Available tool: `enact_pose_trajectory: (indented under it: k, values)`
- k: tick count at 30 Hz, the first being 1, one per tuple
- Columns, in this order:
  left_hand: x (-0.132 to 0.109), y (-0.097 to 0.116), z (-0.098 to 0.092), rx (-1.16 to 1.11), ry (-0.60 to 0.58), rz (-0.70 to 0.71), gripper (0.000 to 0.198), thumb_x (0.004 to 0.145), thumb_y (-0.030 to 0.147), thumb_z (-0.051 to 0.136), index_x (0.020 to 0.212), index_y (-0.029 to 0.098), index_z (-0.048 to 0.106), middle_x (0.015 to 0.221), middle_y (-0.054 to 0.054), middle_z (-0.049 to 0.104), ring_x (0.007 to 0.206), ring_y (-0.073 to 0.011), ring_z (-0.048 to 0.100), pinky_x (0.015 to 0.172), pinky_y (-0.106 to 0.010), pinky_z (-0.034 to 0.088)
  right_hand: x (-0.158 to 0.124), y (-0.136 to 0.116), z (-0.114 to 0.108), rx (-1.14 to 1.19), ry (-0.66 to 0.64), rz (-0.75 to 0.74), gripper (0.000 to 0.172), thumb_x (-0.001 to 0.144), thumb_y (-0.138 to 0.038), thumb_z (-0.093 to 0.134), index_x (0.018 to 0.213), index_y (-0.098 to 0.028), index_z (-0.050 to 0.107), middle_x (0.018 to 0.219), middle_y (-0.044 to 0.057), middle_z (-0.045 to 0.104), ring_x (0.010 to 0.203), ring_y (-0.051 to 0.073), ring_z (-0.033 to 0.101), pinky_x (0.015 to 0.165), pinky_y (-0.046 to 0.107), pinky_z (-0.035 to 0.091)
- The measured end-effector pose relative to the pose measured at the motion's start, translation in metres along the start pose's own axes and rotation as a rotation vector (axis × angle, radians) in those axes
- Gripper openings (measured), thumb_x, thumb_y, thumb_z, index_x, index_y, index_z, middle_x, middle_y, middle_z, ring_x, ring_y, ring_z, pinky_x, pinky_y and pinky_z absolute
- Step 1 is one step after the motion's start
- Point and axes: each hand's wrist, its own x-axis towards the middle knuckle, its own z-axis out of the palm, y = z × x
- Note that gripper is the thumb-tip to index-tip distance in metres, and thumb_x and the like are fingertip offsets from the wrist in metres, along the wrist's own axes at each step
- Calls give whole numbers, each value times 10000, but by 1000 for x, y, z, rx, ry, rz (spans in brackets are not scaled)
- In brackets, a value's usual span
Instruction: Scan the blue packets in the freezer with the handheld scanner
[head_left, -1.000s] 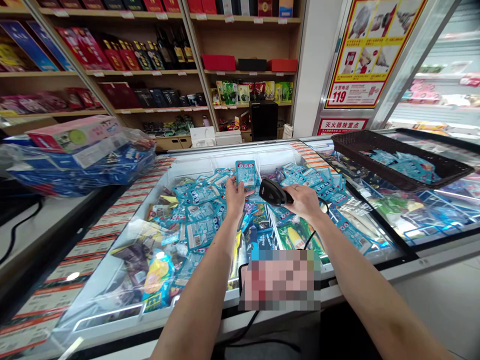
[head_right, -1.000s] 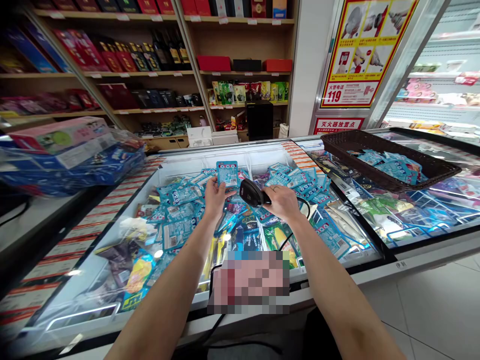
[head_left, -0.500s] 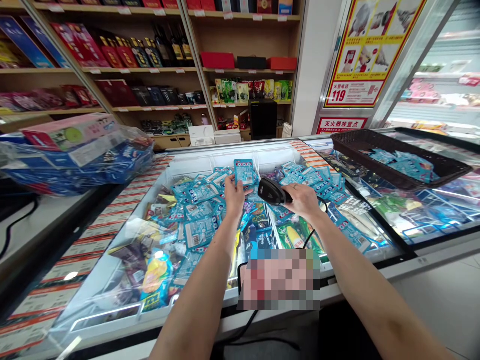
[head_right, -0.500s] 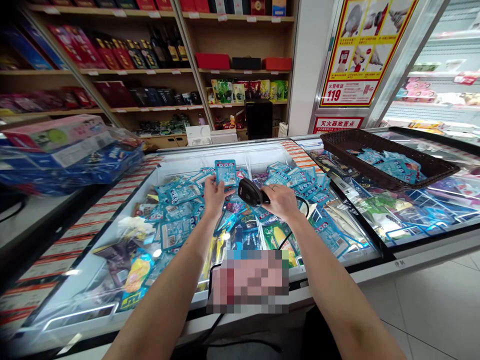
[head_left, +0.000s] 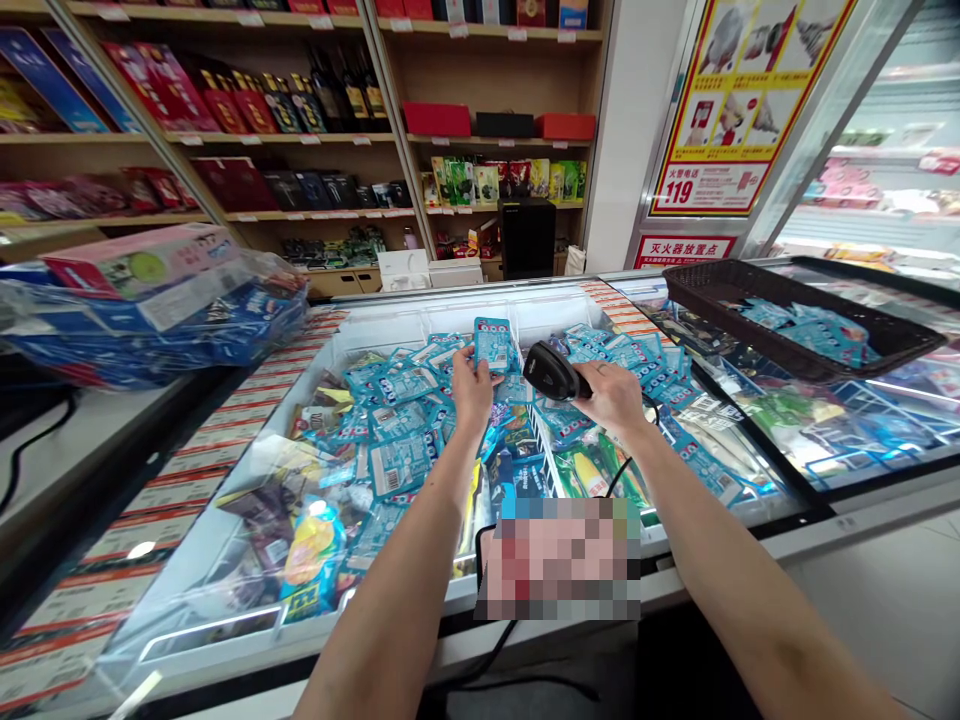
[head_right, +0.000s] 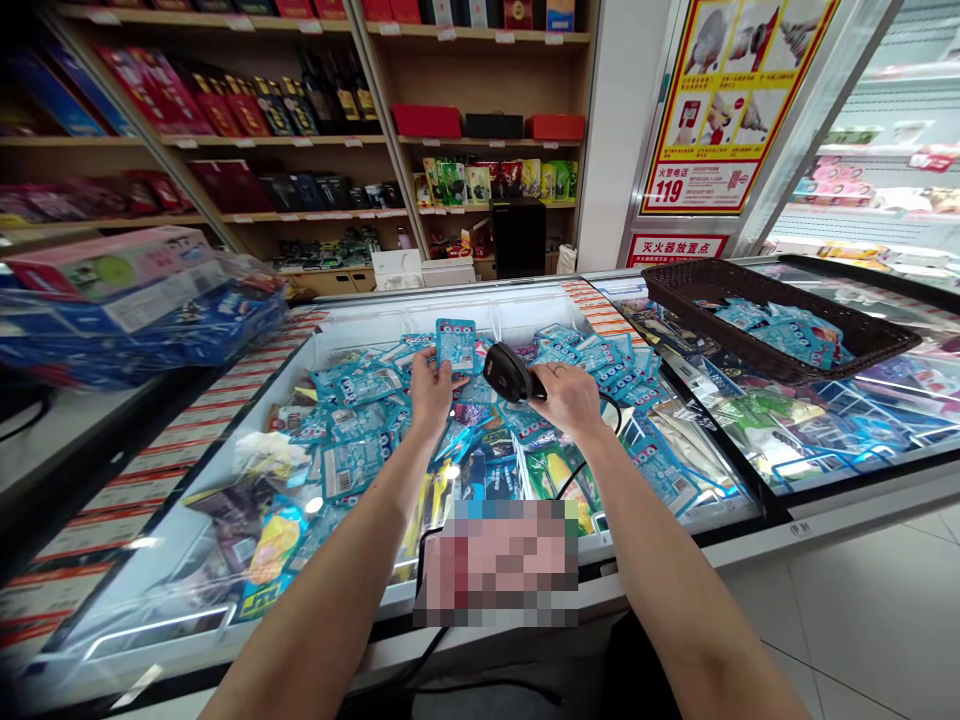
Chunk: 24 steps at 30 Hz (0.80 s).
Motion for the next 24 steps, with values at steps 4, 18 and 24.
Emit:
enact_pose_trajectory:
  k: [4,18,24]
  values:
    - [2,14,-7,343,62,45,308,898,290,401,1181,178,446,863,-64,616,692,-181,631,696,-344,540,2,2,-3,-19,33,57,236,801,-304,563,993,-187,634,860,58,669,806,193,589,702,273,365]
    - [-17,27,3,1054,-539,537,363,901,287,417,1239,310,547,1391,-26,474,1349,-253,315,1122,-489,134,3,6,-4,-29,35,105,234,823,-336,541,976,-186,633,838,62,663,804,198,586,686,274,365]
    - [-12,5,-4,1134,-397,450,378,932,324,326,1192,260,592,1206,-91,610,1158,-265,514,1090,-505,177,2,9,-4,-26,42,108,236,803,-320,562,986,-188,631,846,61,668,805,201,589,687,275,368]
